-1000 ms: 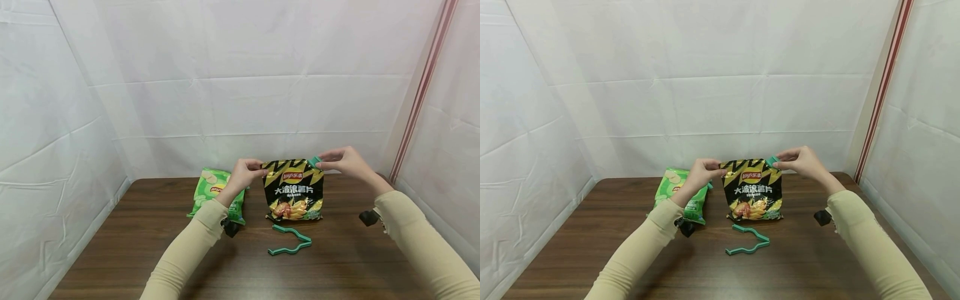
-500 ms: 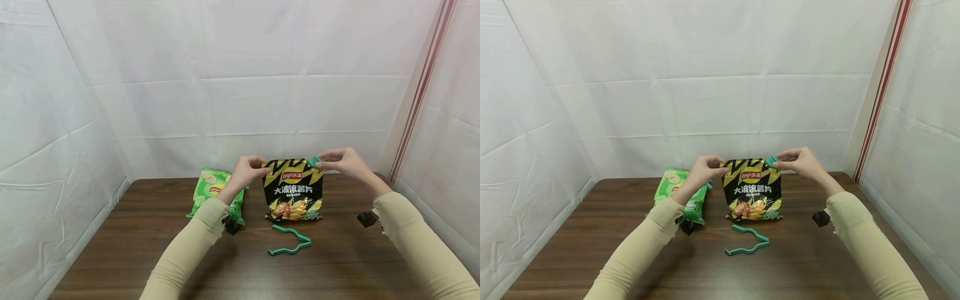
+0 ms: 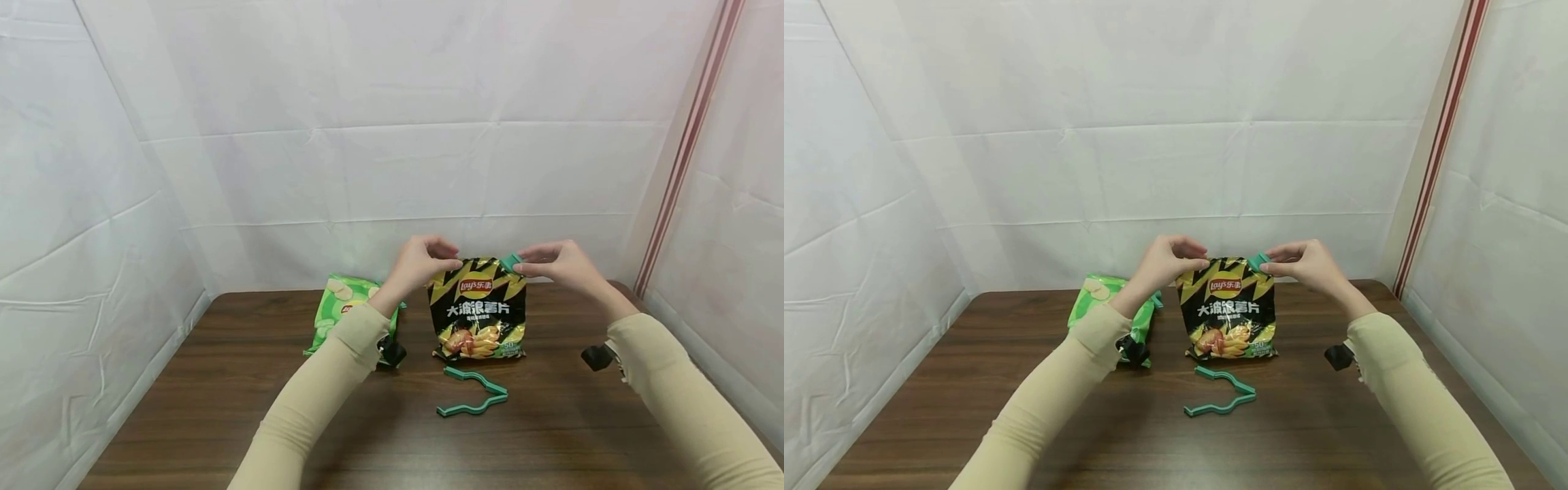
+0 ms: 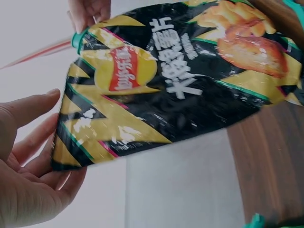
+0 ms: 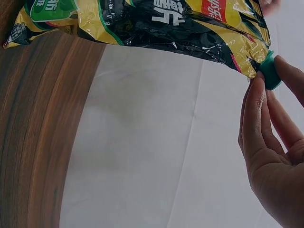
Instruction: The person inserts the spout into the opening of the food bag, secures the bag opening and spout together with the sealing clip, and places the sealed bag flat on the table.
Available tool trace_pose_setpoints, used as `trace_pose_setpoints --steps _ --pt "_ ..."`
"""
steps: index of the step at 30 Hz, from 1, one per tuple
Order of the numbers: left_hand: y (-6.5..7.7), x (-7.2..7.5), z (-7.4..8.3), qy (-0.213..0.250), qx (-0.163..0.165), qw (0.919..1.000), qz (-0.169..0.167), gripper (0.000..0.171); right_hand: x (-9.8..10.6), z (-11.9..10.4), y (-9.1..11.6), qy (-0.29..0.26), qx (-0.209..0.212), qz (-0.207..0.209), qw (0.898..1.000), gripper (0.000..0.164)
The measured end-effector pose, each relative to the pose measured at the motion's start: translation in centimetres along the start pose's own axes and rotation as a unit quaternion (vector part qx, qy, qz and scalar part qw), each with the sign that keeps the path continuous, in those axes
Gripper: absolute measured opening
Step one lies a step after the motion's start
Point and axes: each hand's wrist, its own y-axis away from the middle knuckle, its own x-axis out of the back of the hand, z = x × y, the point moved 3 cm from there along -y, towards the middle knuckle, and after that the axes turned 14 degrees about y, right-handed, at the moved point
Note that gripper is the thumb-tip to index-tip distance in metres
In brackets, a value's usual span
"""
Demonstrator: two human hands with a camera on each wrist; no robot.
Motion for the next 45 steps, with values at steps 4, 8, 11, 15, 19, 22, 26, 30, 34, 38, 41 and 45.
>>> trace_pose_setpoints --steps 4,8,11,15,19,22,26,30,34,38,41,45 --pt "-0.5 -0.7 1.1 -0.016 -0.013 0.9998 -0.008 0.024 -0.1 -0.2 0.1 -0.003 -0.001 0.003 1.0 0.051" --pt "-1.1 -1.4 1.7 -0.035 -0.014 0.9991 -0.021 0.023 -0.2 -0.3 0.1 -0.016 -0.008 0.01 1.0 0.049" --pt "-1.6 -1.9 1.9 -0.044 -0.008 0.9985 -0.032 0.023 -0.2 -0.5 0.2 -0.016 -0.007 0.012 1.0 0.047" --pt "-2.2 -2.6 1.9 -0.064 0.005 0.9962 -0.058 0.021 -0.2 -0.8 0.3 -0.01 -0.005 0.013 1.0 0.046" --pt "-2.6 -3.2 1.6 -0.093 0.028 0.9918 -0.083 0.019 -0.4 -1.0 0.4 -0.01 0.0 0.009 1.0 0.046" --pt "-2.7 -3.4 1.4 -0.116 0.05 0.9884 -0.085 0.022 -0.4 -1.0 0.3 -0.016 0.006 0.006 1.0 0.046" --pt "-2.8 -3.6 1.1 -0.134 0.061 0.9857 -0.082 0.025 -0.5 -0.9 0.3 -0.02 0.008 0.007 1.0 0.046" --pt "-2.7 -3.7 1.0 -0.141 0.058 0.9845 -0.087 0.02 -0.5 -1.0 0.3 -0.018 0.011 0.005 1.0 0.046" --pt "-2.6 -3.7 0.9 -0.133 0.065 0.9845 -0.093 0.013 -0.5 -1.0 0.3 -0.011 0.015 0.003 1.0 0.047" --pt "-2.5 -3.7 0.8 -0.13 0.063 0.9856 -0.089 0.013 -0.7 -1.0 0.2 -0.005 0.019 0.006 1.0 0.047" --pt "-2.3 -3.8 0.7 -0.126 0.057 0.9872 -0.08 0.01 -0.8 -0.9 0.2 -0.007 0.015 0.012 1.0 0.046" --pt "-2.0 -4.0 0.6 -0.117 0.057 0.9892 -0.069 0.009 -0.9 -0.8 0.1 -0.008 0.007 0.019 1.0 0.047"
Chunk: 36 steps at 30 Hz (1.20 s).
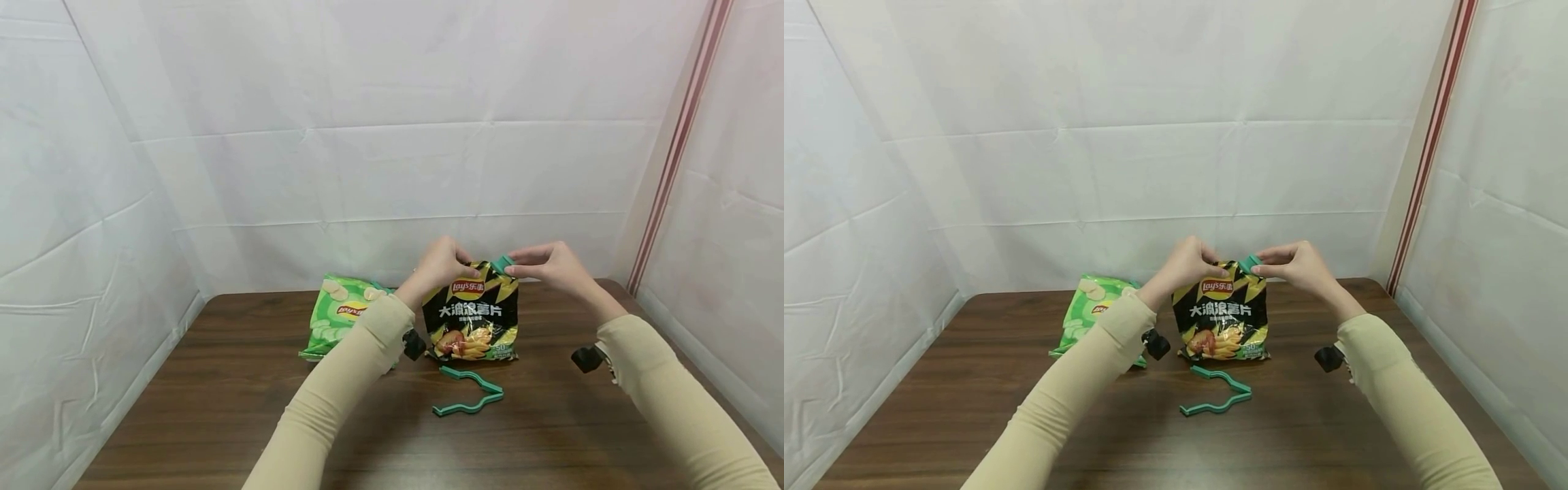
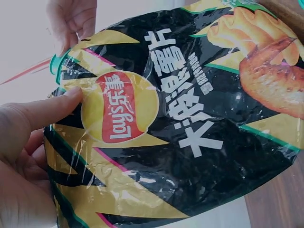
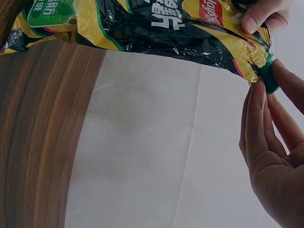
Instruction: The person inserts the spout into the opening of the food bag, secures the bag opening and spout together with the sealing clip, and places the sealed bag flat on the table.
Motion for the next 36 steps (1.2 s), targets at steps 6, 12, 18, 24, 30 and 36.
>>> trace_pose_setpoints --steps 6,12,18,24,30,36 --pt "0.21 -0.21 -0.03 0.003 -0.002 0.9998 0.019 0.009 -0.07 0.11 -0.08 -0.005 -0.006 0.002 1.0 0.049" --pt "0.12 -0.46 -0.09 -0.016 -0.009 0.9993 0.031 0.013 -0.07 0.11 -0.07 -0.014 -0.005 -0.002 1.0 0.051" --pt "0.01 -0.72 -0.03 -0.027 -0.003 0.9991 0.032 0.017 0.03 0.09 -0.05 0.007 0.006 -0.009 1.0 0.051" --pt "-0.05 -0.92 0.02 -0.038 0.006 0.9987 0.033 0.021 0.12 0.01 -0.14 0.006 0.006 -0.009 1.0 0.05" --pt "0.01 -0.89 0.19 -0.056 -0.007 0.9978 0.035 0.018 0.02 -0.03 -0.24 0.0 -0.005 0.003 1.0 0.048" --pt "0.24 -0.94 0.1 -0.067 -0.016 0.9967 0.044 0.014 -0.08 -0.05 -0.32 0.005 0.002 0.001 1.0 0.049"
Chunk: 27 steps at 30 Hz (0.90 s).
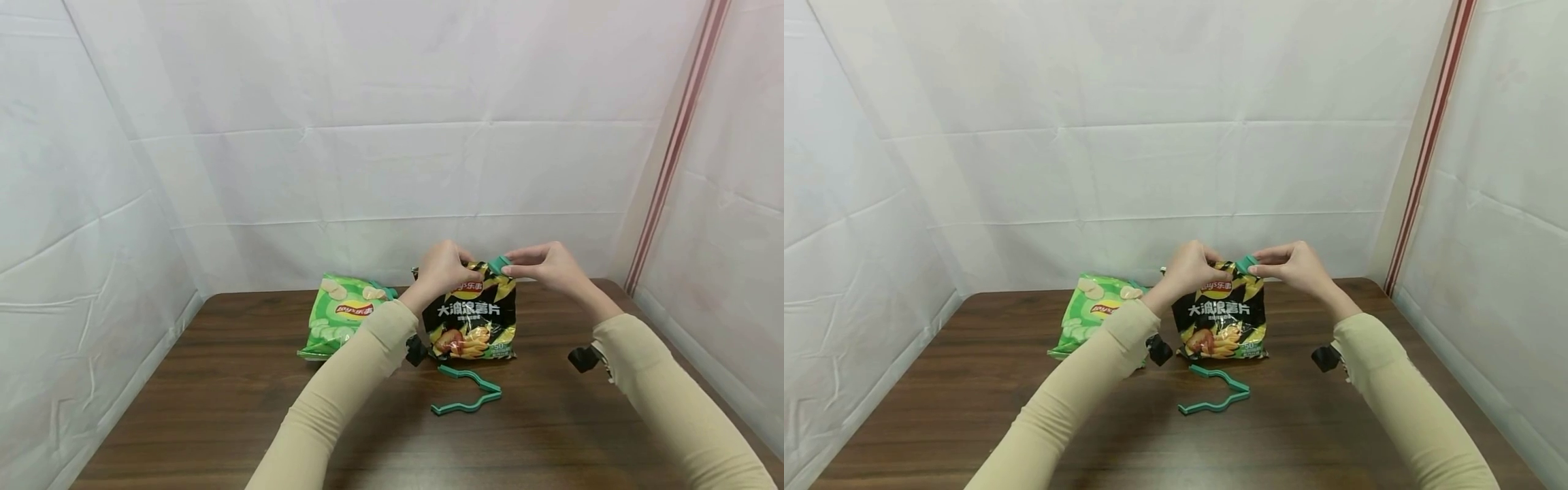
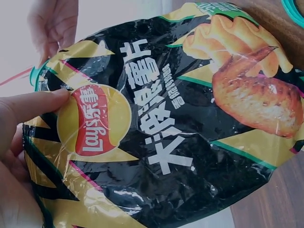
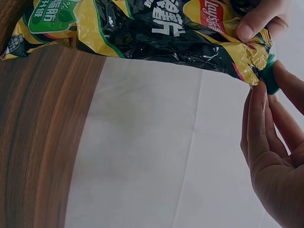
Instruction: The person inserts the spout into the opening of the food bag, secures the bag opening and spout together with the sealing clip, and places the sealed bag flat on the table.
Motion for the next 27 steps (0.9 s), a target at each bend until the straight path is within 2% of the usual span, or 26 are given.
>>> trace_pose_setpoints --steps 9,27 --pt "0.07 -0.4 -0.07 -0.015 -0.027 0.9991 0.029 0.012 0.1 0.11 0.16 -0.003 0.007 -0.012 1.0 0.05" --pt "0.26 -0.49 0.06 -0.026 -0.022 0.9988 0.034 0.014 0.2 0.19 0.59 -0.014 0.011 -0.026 0.999 0.051"
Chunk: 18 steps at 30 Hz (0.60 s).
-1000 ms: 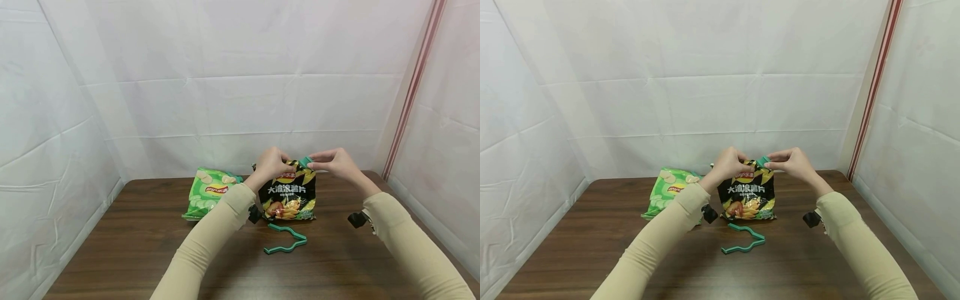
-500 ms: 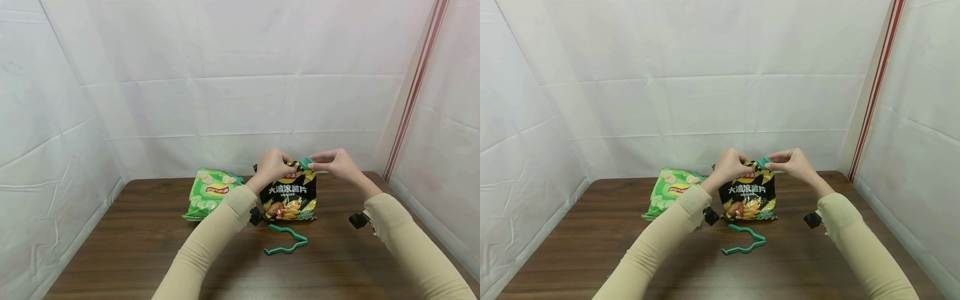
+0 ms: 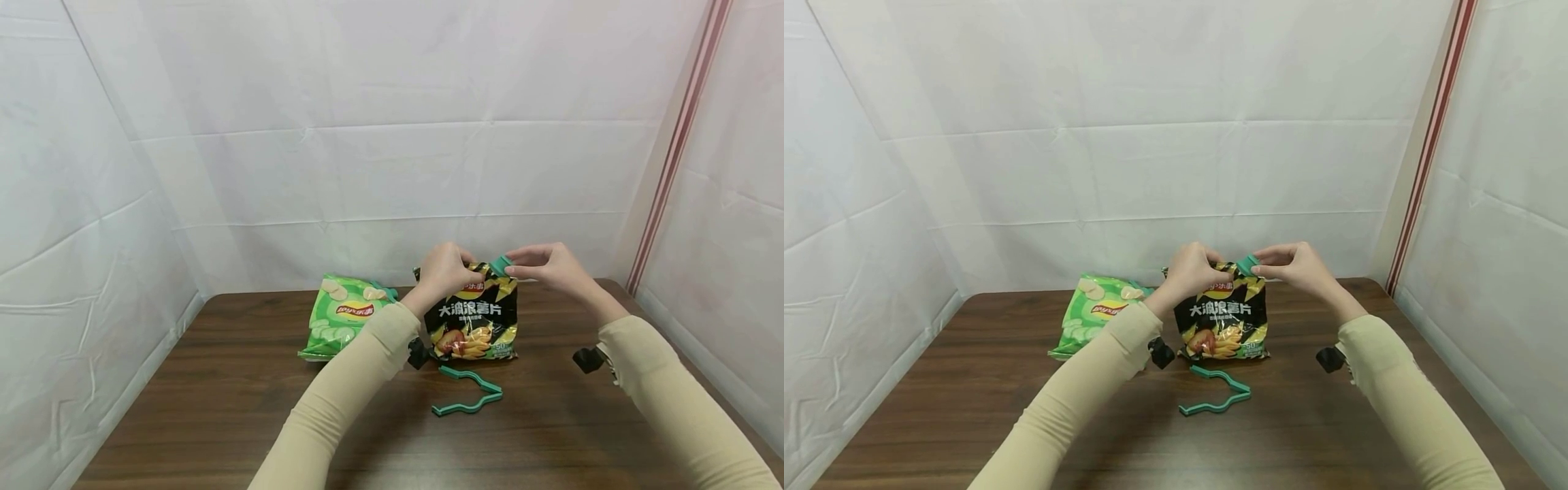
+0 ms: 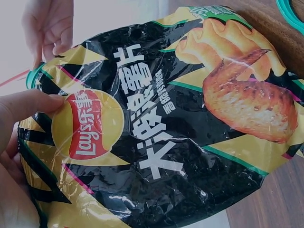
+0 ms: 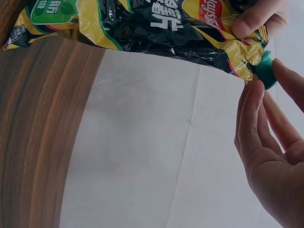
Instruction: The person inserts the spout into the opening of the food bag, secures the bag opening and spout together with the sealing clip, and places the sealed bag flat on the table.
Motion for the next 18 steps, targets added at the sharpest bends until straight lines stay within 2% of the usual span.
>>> trace_pose_setpoints --steps 5,10,18 --pt "0.0 0.1 0.0 0.001 0.002 1.0 0.0 0.015 0.0 0.1 0.5 -0.005 0.001 0.015 1.0 0.047" --pt "0.0 0.2 -0.1 -0.003 0.008 1.0 0.003 0.019 0.1 0.1 1.4 0.002 0.03 0.042 0.999 0.042" --pt "0.2 0.1 -0.2 -0.009 0.001 1.0 0.003 0.02 -0.4 1.2 4.0 0.027 0.031 0.057 0.998 0.04"
